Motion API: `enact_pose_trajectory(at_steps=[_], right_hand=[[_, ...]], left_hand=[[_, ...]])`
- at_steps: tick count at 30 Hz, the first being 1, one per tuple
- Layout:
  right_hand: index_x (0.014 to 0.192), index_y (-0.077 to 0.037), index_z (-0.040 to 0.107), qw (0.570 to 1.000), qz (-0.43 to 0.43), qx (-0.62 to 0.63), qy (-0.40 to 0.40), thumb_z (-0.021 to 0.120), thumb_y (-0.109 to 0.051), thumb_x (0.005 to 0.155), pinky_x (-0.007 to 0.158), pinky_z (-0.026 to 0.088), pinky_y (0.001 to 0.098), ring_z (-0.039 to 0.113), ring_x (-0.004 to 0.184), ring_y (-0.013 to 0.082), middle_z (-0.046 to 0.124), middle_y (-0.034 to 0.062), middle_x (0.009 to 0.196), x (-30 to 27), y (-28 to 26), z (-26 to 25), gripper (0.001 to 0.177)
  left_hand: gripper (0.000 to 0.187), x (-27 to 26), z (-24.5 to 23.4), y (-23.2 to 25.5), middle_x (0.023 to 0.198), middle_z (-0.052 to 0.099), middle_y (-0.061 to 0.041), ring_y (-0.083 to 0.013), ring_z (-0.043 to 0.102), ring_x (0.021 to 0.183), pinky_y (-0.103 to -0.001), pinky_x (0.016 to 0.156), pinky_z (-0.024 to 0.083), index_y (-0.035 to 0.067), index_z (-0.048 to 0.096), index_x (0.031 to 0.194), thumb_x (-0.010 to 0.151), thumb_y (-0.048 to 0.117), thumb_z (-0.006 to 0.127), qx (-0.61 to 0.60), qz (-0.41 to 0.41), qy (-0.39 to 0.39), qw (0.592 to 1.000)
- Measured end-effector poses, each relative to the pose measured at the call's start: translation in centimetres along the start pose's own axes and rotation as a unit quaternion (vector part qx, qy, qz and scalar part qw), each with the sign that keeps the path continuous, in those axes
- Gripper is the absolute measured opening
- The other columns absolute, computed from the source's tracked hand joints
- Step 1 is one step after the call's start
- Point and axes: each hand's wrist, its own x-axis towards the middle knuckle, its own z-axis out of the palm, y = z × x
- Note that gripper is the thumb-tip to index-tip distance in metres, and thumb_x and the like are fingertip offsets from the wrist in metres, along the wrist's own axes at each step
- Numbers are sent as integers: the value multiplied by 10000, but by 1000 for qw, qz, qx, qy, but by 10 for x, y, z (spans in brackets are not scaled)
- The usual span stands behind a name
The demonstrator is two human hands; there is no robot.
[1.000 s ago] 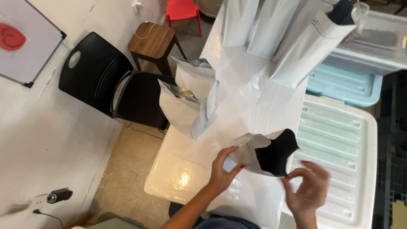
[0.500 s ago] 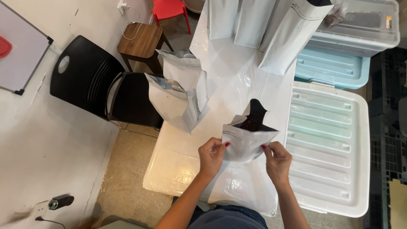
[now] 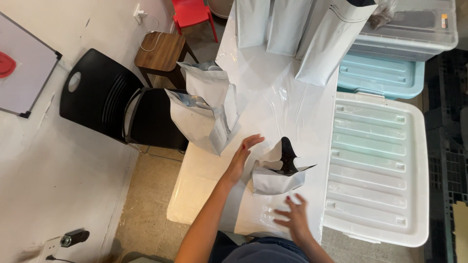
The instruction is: Sealing coffee bags using a manual impulse heat sealer
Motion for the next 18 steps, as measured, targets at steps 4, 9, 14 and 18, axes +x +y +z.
enact_pose_trajectory(at_steps=[4, 9, 14, 18], right_hand=[[1543, -169, 295, 993, 95, 5, -72, 480, -237, 949, 878, 532, 581, 581, 1167, 412, 439, 150, 1456, -7, -22, 24, 626], [1284, -64, 556, 987, -15, -135, -86, 276, -411, 1027, 796, 496, 435, 543, 1048, 314, 597, 140, 1368, 56, -68, 26, 515], [1290, -103, 501, 924, -364, 97, -68, 530, -252, 1003, 914, 566, 361, 664, 1119, 274, 637, 132, 1272, 29, -109, 23, 325], [986, -47, 520, 801, -591, -57, 77, 478, -167, 1114, 808, 503, 337, 613, 859, 224, 600, 112, 903, 22, -44, -12, 181]], left_hand=[[776, -3, 17, -29, 1584, 453, -33, -185, 339, 1520, -465, 1221, 168, 207, 413, 1545, 941, 681, 300, -53, -189, -57, 979], [959, -80, 37, -39, 1344, 477, -111, -250, 416, 1213, -408, 1065, 307, 180, 32, 1647, 908, 767, 201, 181, -125, 25, 975], [678, -108, 49, -1, 1422, 382, -154, -284, 519, 1251, -443, 1069, 464, 103, 309, 1551, 1018, 513, 389, 190, -64, 112, 973], [398, -72, 38, 21, 1363, 559, -91, -263, 481, 1297, -413, 1120, 400, 64, 594, 1364, 994, 211, 589, 271, 76, 99, 955]])
